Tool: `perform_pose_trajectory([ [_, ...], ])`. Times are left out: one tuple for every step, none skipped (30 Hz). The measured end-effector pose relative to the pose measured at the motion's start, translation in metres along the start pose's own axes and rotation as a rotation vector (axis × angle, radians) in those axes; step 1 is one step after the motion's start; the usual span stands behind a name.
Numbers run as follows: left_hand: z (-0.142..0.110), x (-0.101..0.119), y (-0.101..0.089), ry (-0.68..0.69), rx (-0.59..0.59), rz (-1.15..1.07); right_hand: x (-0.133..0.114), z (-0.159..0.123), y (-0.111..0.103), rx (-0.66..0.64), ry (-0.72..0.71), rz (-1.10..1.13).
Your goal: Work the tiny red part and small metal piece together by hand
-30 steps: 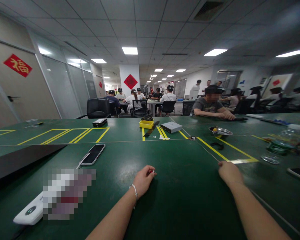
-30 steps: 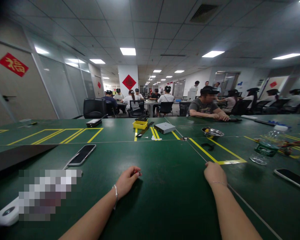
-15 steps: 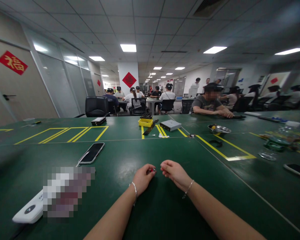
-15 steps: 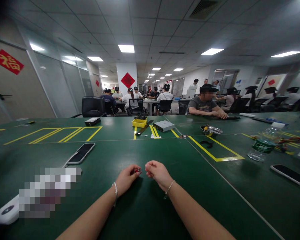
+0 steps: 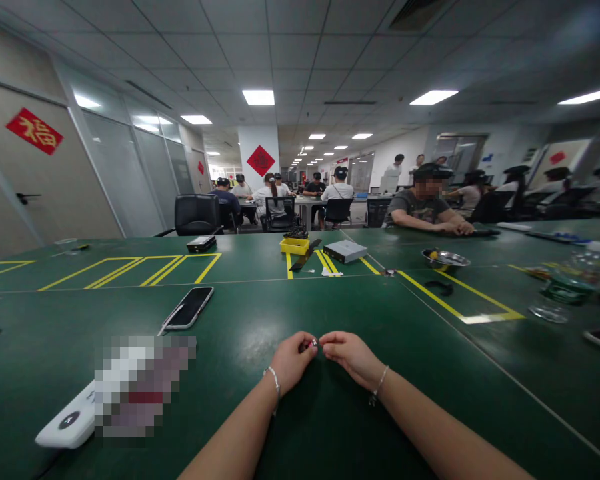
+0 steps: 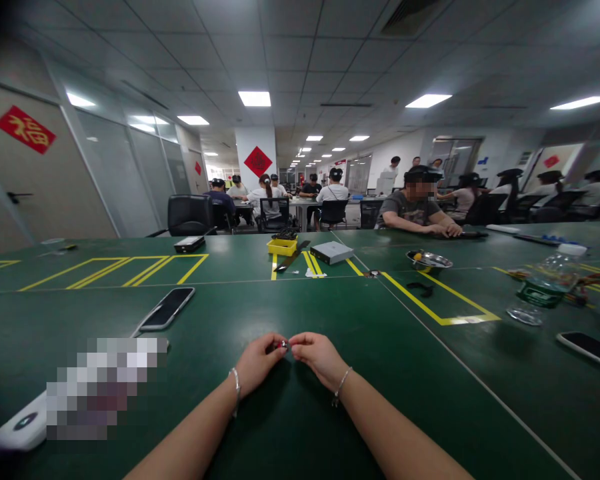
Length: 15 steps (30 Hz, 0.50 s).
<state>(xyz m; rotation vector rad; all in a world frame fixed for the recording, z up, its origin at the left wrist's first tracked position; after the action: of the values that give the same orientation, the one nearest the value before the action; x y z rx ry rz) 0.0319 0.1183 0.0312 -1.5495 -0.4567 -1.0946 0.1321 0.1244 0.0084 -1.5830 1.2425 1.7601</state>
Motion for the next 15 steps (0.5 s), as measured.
perform_pose_trajectory([
  [-0.0001, -0.0003, -0.0002, 0.005, 0.003, 0.003, -0.0001, 0.0000, 0.0001, -0.001, 0.003, -0.001],
  [-0.0001, -0.0007, -0.0002, 0.010, 0.005, 0.007, -0.0002, 0.0000, 0.0001, -0.004, 0.003, -0.001],
  [0.0000, -0.0012, 0.0000, 0.013, 0.005, 0.010, -0.0005, 0.0002, 0.0004, -0.010, -0.001, 0.002],
  [0.0000, -0.0018, 0.0000, 0.013, 0.006, 0.013, -0.0009, 0.0003, 0.0009, -0.020, -0.006, 0.006],
  [-0.0001, -0.0023, 0.0002, 0.012, 0.006, 0.014, -0.0009, 0.0005, 0.0017, -0.033, -0.009, 0.009],
  [-0.0003, -0.0025, 0.0005, 0.011, 0.002, 0.014, -0.0008, 0.0006, 0.0025, -0.047, -0.009, 0.011],
  [-0.0006, -0.0025, 0.0007, 0.010, -0.003, 0.013, -0.0006, 0.0006, 0.0033, -0.060, -0.008, 0.012],
  [-0.0011, -0.0021, 0.0008, 0.009, -0.006, 0.011, -0.0006, 0.0006, 0.0041, -0.071, -0.007, 0.010],
  [-0.0017, -0.0015, 0.0008, 0.009, -0.009, 0.008, -0.0007, 0.0004, 0.0047, -0.081, -0.008, 0.008],
  [-0.0023, -0.0006, 0.0009, 0.010, -0.012, 0.005, -0.0009, 0.0003, 0.0050, -0.088, -0.008, 0.005],
  [-0.0027, 0.0001, 0.0011, 0.010, -0.014, 0.002, -0.0010, 0.0000, 0.0051, -0.092, -0.008, 0.002],
  [-0.0029, 0.0008, 0.0014, 0.010, -0.017, 0.000, -0.0009, -0.0002, 0.0050, -0.095, -0.006, -0.001],
  [-0.0028, 0.0013, 0.0019, 0.011, -0.019, 0.001, -0.0005, -0.0004, 0.0049, -0.098, 0.000, -0.003],
  [-0.0024, 0.0016, 0.0026, 0.012, -0.021, 0.004, 0.0000, -0.0006, 0.0047, -0.101, 0.004, -0.003],
  [-0.0018, 0.0016, 0.0031, 0.013, -0.020, 0.009, 0.0004, -0.0006, 0.0047, -0.107, 0.007, -0.001],
])
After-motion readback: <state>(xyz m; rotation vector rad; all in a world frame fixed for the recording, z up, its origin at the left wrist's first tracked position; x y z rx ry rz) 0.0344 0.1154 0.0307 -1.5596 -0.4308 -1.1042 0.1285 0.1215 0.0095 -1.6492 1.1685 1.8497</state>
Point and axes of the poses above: each hand's wrist, its own z-axis towards the middle knuckle, its own y-axis out of the palm, x = y × z, the point moved 10 cm from there along z, towards the middle knuckle, and after that the axes turned 13 degrees about -x, right-handed, at the moved point
